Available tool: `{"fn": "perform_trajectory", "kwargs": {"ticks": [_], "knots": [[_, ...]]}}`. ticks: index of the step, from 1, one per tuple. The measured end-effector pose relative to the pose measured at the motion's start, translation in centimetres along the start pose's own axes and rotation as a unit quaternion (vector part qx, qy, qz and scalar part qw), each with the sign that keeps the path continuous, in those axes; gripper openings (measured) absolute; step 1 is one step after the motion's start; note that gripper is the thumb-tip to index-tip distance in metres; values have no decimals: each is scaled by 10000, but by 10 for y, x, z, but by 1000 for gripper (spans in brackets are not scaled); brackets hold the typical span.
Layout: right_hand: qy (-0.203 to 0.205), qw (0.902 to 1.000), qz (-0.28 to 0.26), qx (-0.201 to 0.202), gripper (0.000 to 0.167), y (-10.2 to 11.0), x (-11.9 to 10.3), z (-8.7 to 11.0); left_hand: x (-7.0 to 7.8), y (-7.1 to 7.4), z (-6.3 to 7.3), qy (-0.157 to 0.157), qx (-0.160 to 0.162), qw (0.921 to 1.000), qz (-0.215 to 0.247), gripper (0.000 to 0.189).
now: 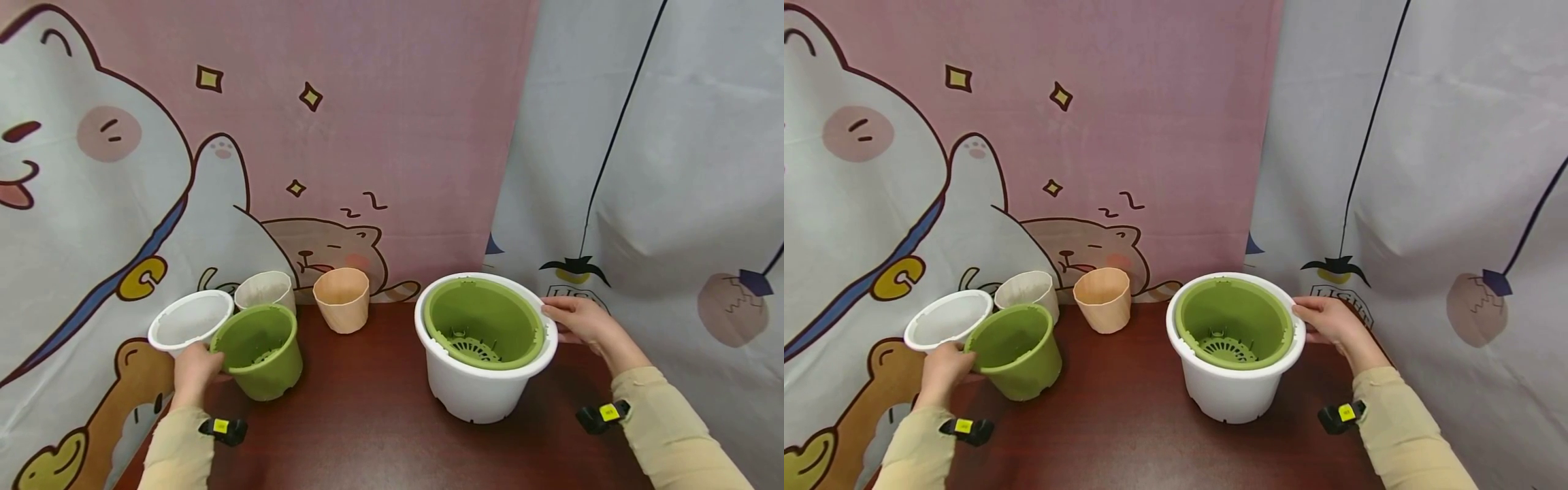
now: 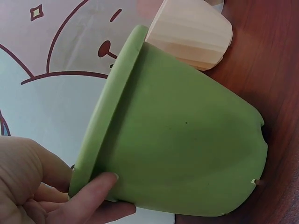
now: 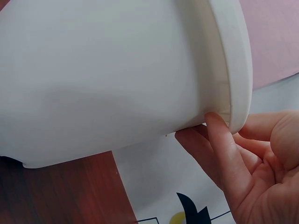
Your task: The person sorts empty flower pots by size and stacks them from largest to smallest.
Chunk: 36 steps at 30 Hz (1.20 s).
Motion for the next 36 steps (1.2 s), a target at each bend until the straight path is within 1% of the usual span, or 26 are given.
{"fn": "perform_trajectory", "kwargs": {"ticks": [4, 8, 10, 11, 16, 17, 18, 22, 23, 27, 28, 31, 36], "knots": [[-18, 10000, 6, 0, 59, 0, 0, 0, 2, -1, 0, -33, -50, 10000, 65, 21], [-26, 10000, 3, 7, 60, 1, 1, 1, 3, -3, 1, -93, -79, 9996, 244, 30], [-24, 10000, 5, 6, 60, 1, 1, 1, 4, -4, 0, -131, -77, 9996, 246, 35], [-18, 10000, 8, 0, 60, 1, 1, 1, 5, -5, 0, -164, -46, 9997, 177, 38], [-35, 10000, -25, 17, 59, 0, 1, 1, 7, -8, 0, -154, -148, 9992, 328, 45], [-33, 10000, -19, 19, 60, 0, 1, 1, 8, -8, 0, -194, -101, 9995, 213, 45], [-34, 10000, -18, 24, 59, 0, 1, 1, 9, -8, 1, -180, -134, 9993, 303, 45], [10, 10000, 28, 15, 59, 0, 1, 1, 13, -9, 3, -318, 48, 9995, -47, 42], [22, 10000, 37, 9, 59, 0, 1, 1, 13, -9, 4, -332, 49, 9994, -9, 42], [17, 10000, 21, 15, 59, 0, 0, 1, 15, -12, 5, -286, -112, 9984, 465, 43], [3, 10000, 13, 18, 59, 0, 0, 1, 15, -13, 5, -260, -170, 9973, 667, 44], [-22, 10000, 3, 26, 59, 0, 0, 1, 15, -17, 5, -262, -193, 9949, 957, 45], [24, 10000, -5, 10, 59, 0, 0, 1, 15, -21, 6, -304, -118, 9934, 1096, 45]]}}
Point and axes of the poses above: each hand's wrist, its own z-axis away from the middle knuckle, its own y-axis out of the back of the hand, x = y × z, the point moved 1 cm from there along -z, towards the middle knuckle, and after that the axes turned 3 degrees about -x, right-handed, at the moved point
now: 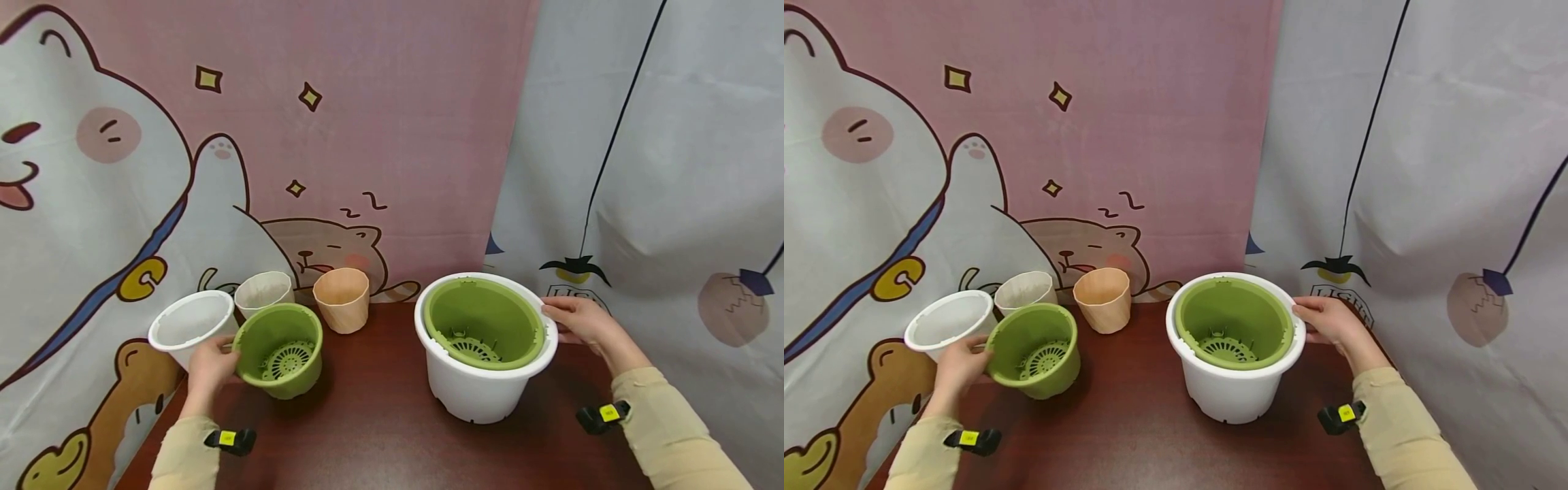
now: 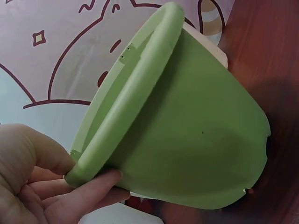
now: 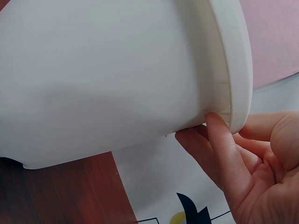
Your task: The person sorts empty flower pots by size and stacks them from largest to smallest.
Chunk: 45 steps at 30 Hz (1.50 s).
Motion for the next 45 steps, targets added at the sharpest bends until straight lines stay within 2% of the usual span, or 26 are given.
{"fn": "perform_trajectory", "kwargs": {"ticks": [7, 12, 18, 25, 45], "knots": [[-17, 10000, -48, -5, 58, 1, 0, 0, 2, -6, 4, -56, 77, 10000, 2, 43], [-32, 10000, -25, 14, 59, 1, 1, 0, 6, -11, 7, -22, 130, 9997, 193, 45], [-55, 9999, -97, 30, 58, 1, 3, -1, 19, -15, 10, -86, 123, 9995, 271, 46], [-39, 10000, -86, 15, 59, 1, 2, 0, 35, -17, 11, -193, 28, 9978, 627, 47], [-66, 9999, -138, 41, 59, 1, 1, -1, 74, -21, 13, -460, -202, 9943, 942, 46]]}}
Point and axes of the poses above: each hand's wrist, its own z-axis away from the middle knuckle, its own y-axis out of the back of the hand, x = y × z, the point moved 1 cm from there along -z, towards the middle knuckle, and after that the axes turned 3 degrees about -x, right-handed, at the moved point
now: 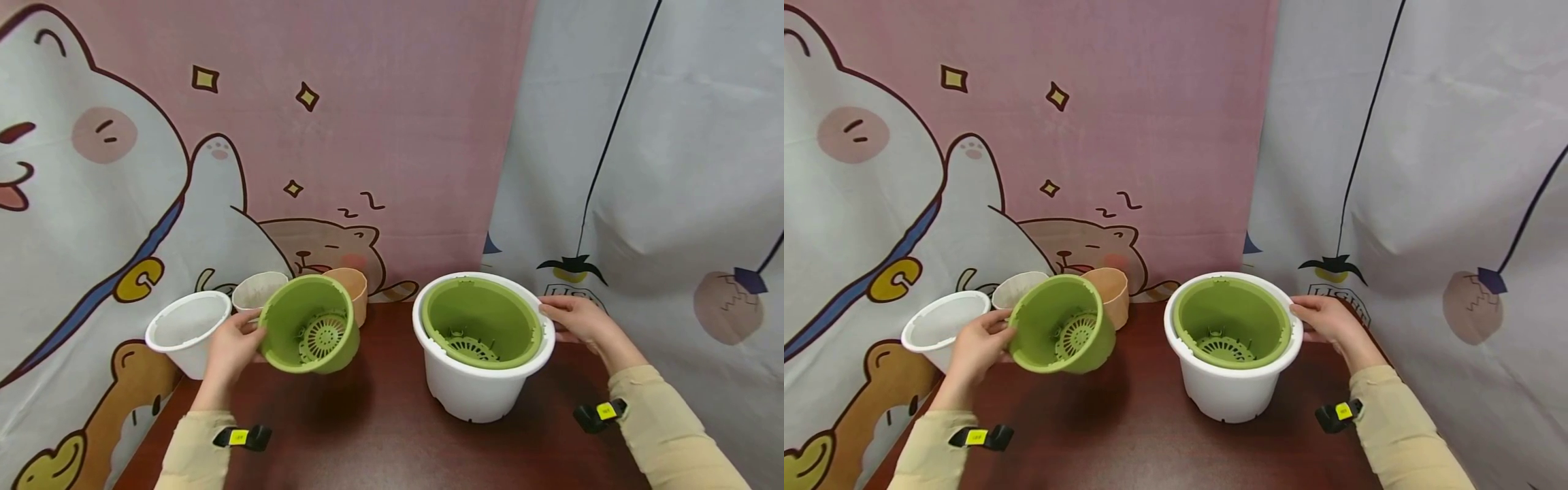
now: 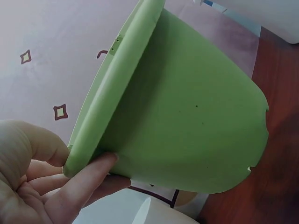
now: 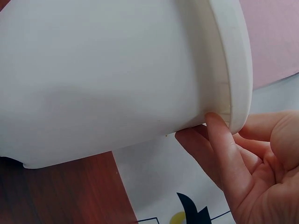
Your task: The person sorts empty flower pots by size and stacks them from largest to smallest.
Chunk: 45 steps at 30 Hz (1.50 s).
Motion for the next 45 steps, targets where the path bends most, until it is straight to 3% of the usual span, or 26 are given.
{"fn": "perform_trajectory", "kwargs": {"ticks": [45], "knots": [[9, 10000, -8, -3, 59, -1, -1, 1, 78, -34, -17, -653, -147, 9969, 418, 45]]}}
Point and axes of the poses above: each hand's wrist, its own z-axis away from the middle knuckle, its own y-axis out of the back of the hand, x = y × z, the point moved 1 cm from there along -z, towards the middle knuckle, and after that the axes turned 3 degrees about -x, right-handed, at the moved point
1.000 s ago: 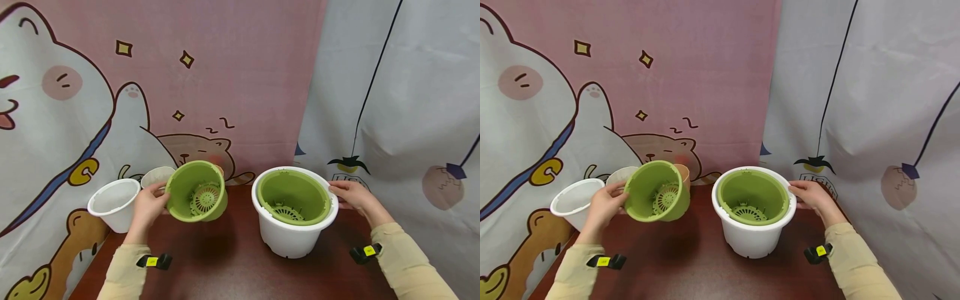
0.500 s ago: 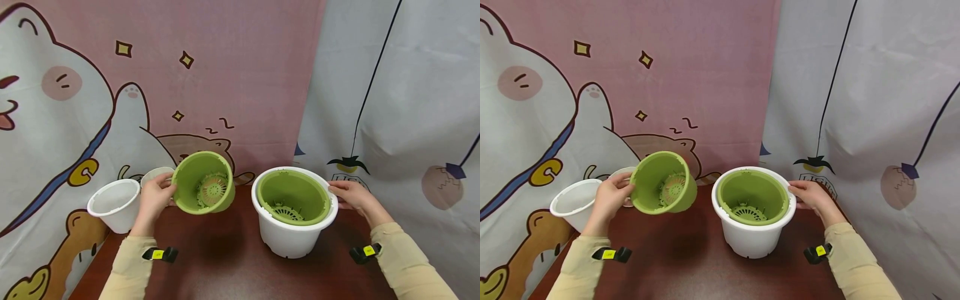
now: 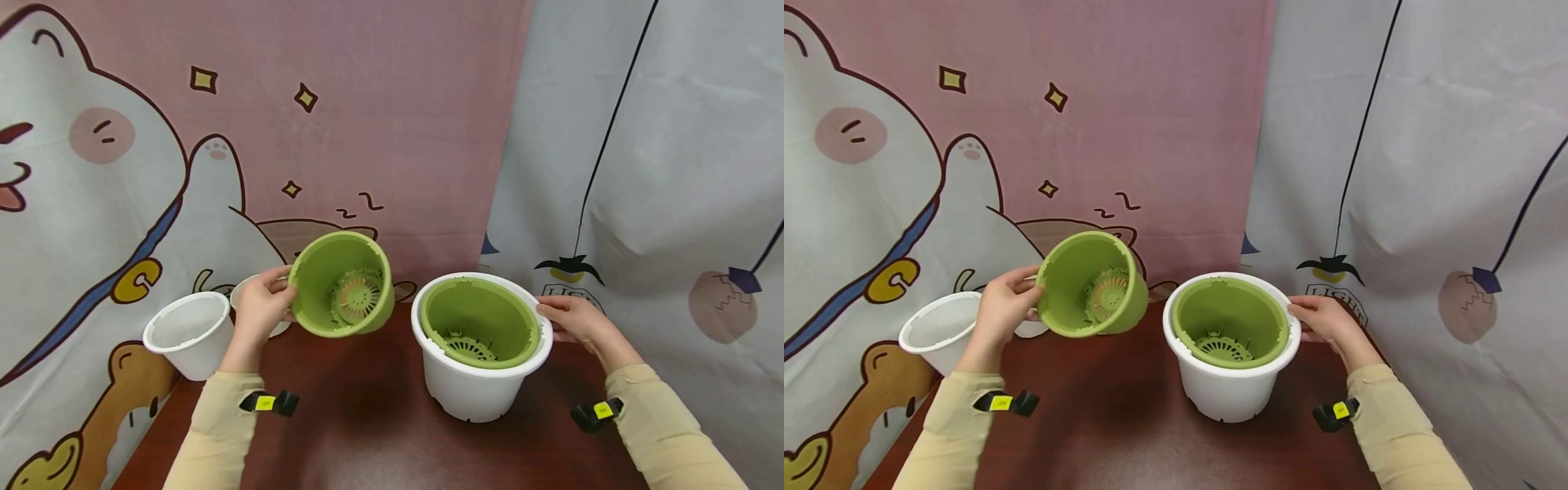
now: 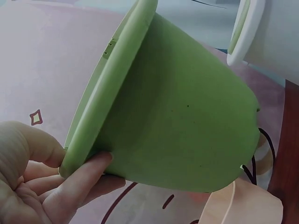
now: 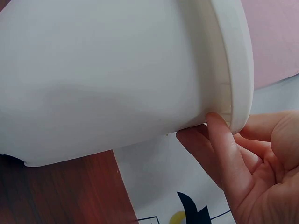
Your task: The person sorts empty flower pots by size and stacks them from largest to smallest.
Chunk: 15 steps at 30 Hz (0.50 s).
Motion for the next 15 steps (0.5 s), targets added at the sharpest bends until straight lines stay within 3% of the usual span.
{"fn": "perform_trajectory", "kwargs": {"ticks": [15], "knots": [[-38, 10000, -46, 22, 59, 0, -1, 1, 22, -11, -8, -489, -62, 9986, 179, 40]]}}
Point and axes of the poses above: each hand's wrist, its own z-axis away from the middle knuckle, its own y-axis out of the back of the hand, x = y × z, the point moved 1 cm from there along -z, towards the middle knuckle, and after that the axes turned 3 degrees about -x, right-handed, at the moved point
